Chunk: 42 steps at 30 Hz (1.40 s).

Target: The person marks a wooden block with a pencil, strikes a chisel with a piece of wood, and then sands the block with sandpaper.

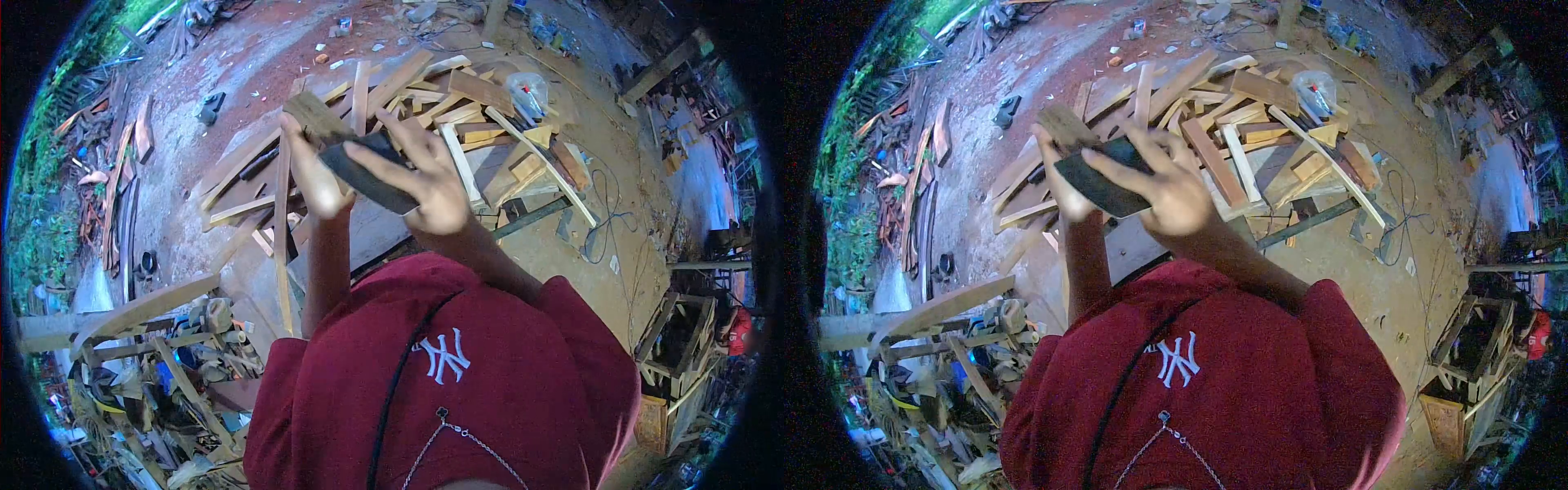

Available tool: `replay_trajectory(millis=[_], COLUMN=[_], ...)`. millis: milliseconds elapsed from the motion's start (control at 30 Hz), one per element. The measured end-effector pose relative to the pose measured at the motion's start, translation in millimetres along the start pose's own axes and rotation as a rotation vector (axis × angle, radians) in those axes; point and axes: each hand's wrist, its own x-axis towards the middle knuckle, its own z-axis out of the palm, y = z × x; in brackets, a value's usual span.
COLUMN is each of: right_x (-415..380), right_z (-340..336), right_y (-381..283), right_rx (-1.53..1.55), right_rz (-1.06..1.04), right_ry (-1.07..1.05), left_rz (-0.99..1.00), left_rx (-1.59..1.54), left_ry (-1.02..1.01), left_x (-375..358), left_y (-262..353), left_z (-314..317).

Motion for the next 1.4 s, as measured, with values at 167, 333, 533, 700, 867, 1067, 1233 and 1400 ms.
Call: replay_trajectory(millis=[167,333,533,700,867,1067,1233,1400], right_x=[-0.5,10.7,6.5,7.3,10.6,-1.6,-31.6,-13.3], right_z=[16.3,8.3,13.8,23.3,25.6,28.0,34.8,12.3], right_y=[0.6,4.3,2.1,4.9,8.2,6.6,21.0,37.3], right_rx=[-0.048,0.047,0.263,0.339,0.392,0.499,0.708,1.317], right_rz=[-0.097,-0.083,-0.067,-0.043,-0.001,0.042,0.394,0.891], right_ry=[0.134,0.138,0.174,0.254,0.251,0.176,0.369,0.579], left_rz=[0.03,0.238,0.314,0.363,0.472,0.455,0.28,0.023], left_rx=[0.102,0.257,0.261,0.28,0.282,0.307,0.114,-0.025], left_ry=[-0.146,0.063,0.082,0.166,0.192,0.157,0.116,0.007], left_x=[2.7,-8.3,8.6,7.5,4.6,20.4,14.8,21.1], left_y=[8.4,5.5,15.4,7.2,3.2,4.3,8.5,3.8], left_z=[-1.5,40.2,37.5,35.8,37.4,8.2,8.5,-4.5])
